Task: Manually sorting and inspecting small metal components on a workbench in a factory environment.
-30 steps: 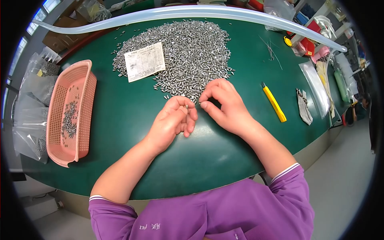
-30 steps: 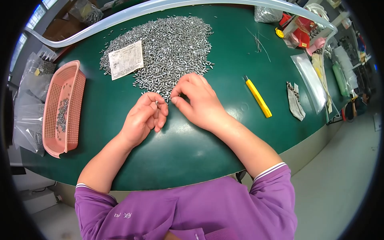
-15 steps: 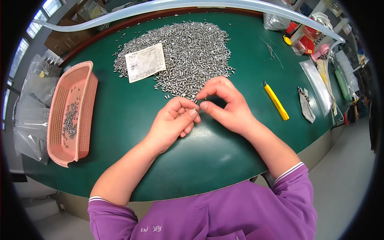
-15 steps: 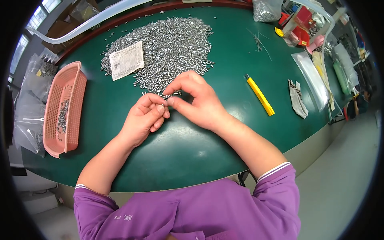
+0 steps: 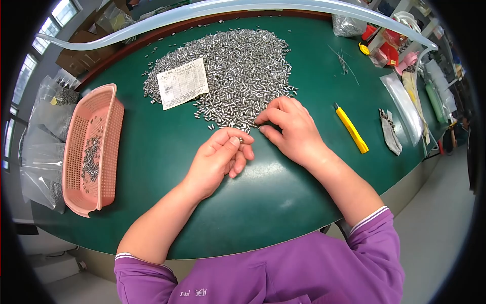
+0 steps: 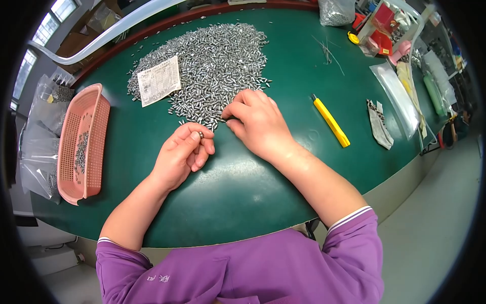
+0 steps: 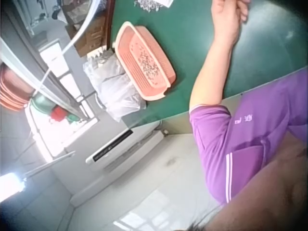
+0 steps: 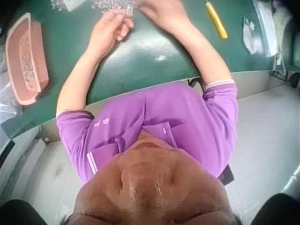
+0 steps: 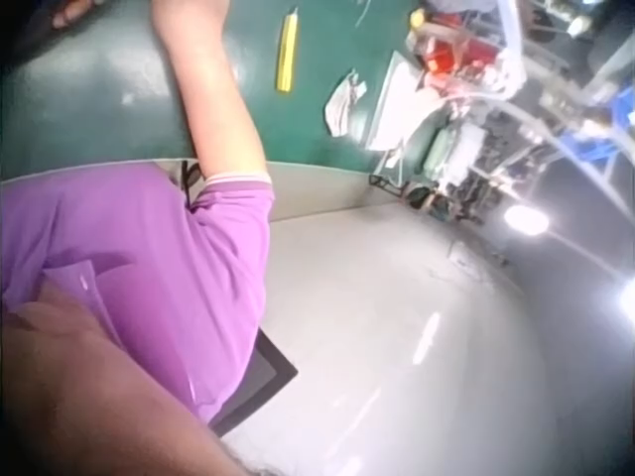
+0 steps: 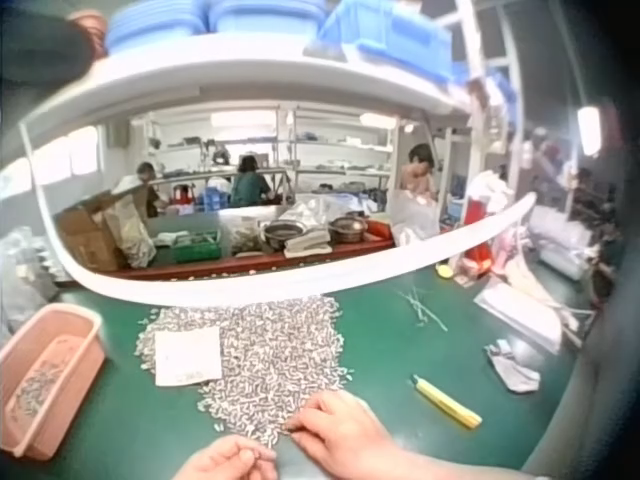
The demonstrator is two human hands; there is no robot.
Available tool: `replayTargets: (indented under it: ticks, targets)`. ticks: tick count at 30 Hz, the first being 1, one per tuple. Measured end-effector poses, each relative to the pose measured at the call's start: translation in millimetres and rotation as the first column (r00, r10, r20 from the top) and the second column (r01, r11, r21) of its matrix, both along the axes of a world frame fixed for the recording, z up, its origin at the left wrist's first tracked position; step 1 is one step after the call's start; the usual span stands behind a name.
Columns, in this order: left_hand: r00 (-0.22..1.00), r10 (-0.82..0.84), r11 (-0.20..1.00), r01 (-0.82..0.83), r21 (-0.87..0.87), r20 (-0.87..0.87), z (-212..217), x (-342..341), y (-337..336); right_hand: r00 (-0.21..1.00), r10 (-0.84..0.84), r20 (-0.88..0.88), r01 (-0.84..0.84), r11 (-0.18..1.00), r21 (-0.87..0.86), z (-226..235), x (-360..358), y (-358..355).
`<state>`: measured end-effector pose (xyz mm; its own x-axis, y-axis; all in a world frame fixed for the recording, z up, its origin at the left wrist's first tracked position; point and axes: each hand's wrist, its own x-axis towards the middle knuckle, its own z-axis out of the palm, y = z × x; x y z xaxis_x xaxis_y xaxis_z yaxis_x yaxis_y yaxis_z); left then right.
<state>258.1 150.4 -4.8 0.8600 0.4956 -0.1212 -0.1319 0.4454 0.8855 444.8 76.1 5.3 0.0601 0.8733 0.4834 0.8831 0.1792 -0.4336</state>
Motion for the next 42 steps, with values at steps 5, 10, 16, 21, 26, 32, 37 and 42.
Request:
replayTargets:
  ticks: [5,10,16,21,26,32,37,42]
  targets:
    - [0.996,0.028,0.999,-0.025,-0.043,0.085,1,2,0,1.000,-0.020,-0.013,0.019,1.000,-0.007,-3,4,0]
    - [0.998,0.053,0.998,-0.052,-0.029,0.029,3,1,1,0.999,0.031,0.030,-0.030,0.999,-0.013,3,3,-2]
    - [0.998,0.045,0.999,-0.046,-0.028,-0.036,5,1,1,1.000,0.017,0.024,-0.015,0.996,-0.090,-4,1,-2]
    - [0.998,0.010,0.999,-0.007,0.042,-0.060,4,2,-2,0.861,0.130,-0.491,-0.193,0.978,-0.079,6,-15,-5]
    - [0.998,0.022,0.999,-0.020,0.028,-0.063,5,1,-3,0.778,0.152,-0.609,-0.265,0.959,-0.098,8,-19,-7]
    - [0.996,0.051,0.998,-0.049,0.037,-0.069,4,2,-3,0.988,-0.007,-0.155,-0.002,0.998,-0.060,3,1,-1]
    - [0.996,0.044,0.997,-0.040,0.068,-0.073,3,3,-3,0.998,0.019,-0.057,-0.022,0.998,-0.053,-2,3,1]
    - [0.997,0.018,0.999,-0.015,0.036,-0.076,4,2,-3,0.999,0.035,-0.031,-0.035,0.999,-0.012,1,-3,1]
